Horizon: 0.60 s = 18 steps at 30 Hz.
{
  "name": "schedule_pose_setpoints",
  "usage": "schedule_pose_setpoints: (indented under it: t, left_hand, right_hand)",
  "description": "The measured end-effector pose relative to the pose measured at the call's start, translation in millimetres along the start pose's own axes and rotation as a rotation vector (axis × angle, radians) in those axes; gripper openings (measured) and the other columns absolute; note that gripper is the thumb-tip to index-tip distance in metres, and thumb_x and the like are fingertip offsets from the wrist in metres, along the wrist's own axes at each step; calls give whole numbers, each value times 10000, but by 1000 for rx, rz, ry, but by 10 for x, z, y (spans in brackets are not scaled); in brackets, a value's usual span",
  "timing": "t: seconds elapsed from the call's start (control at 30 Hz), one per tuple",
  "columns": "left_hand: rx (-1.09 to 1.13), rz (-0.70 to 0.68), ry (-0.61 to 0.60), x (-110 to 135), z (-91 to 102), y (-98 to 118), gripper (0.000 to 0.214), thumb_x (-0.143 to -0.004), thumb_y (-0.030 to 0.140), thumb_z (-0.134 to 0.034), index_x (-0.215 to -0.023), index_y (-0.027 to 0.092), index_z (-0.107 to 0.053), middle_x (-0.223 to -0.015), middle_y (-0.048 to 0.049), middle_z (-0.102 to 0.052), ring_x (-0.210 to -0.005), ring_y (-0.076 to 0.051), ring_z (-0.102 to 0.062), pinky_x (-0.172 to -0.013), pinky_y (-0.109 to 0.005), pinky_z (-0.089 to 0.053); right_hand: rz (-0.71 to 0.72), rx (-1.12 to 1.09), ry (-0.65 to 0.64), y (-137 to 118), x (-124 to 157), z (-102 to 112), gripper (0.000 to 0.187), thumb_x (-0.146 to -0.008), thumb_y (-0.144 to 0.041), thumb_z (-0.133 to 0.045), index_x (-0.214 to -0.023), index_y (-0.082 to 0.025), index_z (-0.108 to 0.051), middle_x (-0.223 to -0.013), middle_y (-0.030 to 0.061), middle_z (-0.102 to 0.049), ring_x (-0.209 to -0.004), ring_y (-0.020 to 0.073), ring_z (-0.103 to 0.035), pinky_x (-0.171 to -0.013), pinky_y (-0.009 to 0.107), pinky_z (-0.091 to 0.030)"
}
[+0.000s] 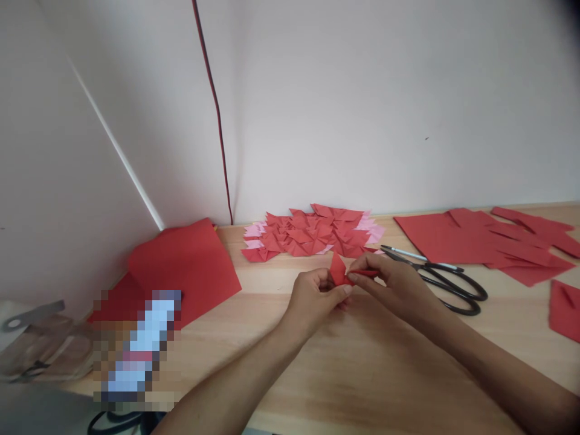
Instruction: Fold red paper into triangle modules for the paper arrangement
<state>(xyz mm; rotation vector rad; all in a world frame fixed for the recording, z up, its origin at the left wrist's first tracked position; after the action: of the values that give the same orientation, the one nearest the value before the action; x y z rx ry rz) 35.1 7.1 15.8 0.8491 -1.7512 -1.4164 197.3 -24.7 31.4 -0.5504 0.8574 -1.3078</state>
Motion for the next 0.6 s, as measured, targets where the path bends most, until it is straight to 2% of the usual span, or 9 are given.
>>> schedule_pose_setpoints:
  t: [0.3,0.47,0.6]
  left_hand:
    - [-27,-29,-19,9,27,-21,214,-680,336,-703,-697,133,-636,-576,-18,-599,-518,-112,-532,-544,-230,-432]
    - [-27,-30,-28,9,26,-14,214,-672,337,-713,-693,131,-658,-568,-8,-586,-506,-100,-509,-530,-221,-413]
    - [28,-9,3,16,17,5,244,-676,356,-725,-698,123,-656,-580,-29,-619,-505,-109,-545,-534,-227,-429]
  right_hand:
    - [-88,-173,-108,69,-12,-56,157,-825,-361,-567,-845,-209,-601,-800,23,-671,-731,186,-609,-644,304,-467]
    - [-62,-186,-59,52,-3,-71,133,-816,-342,-575,-812,-213,-604,-798,23,-669,-735,185,-614,-663,304,-480]
    - [-98,-223,-100,85,-15,-81,216,-825,-406,-575,-856,-203,-641,-815,38,-685,-742,196,-621,-651,313,-490]
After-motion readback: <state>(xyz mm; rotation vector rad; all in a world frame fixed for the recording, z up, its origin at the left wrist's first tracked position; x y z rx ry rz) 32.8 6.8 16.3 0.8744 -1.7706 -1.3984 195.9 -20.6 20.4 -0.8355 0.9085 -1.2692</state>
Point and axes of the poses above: each hand's wrist, its own x-axis away from the middle knuckle, its own z-axis out of the back of the hand, y = z × x, the point moved 1 cm from there along -x, towards the middle knuckle
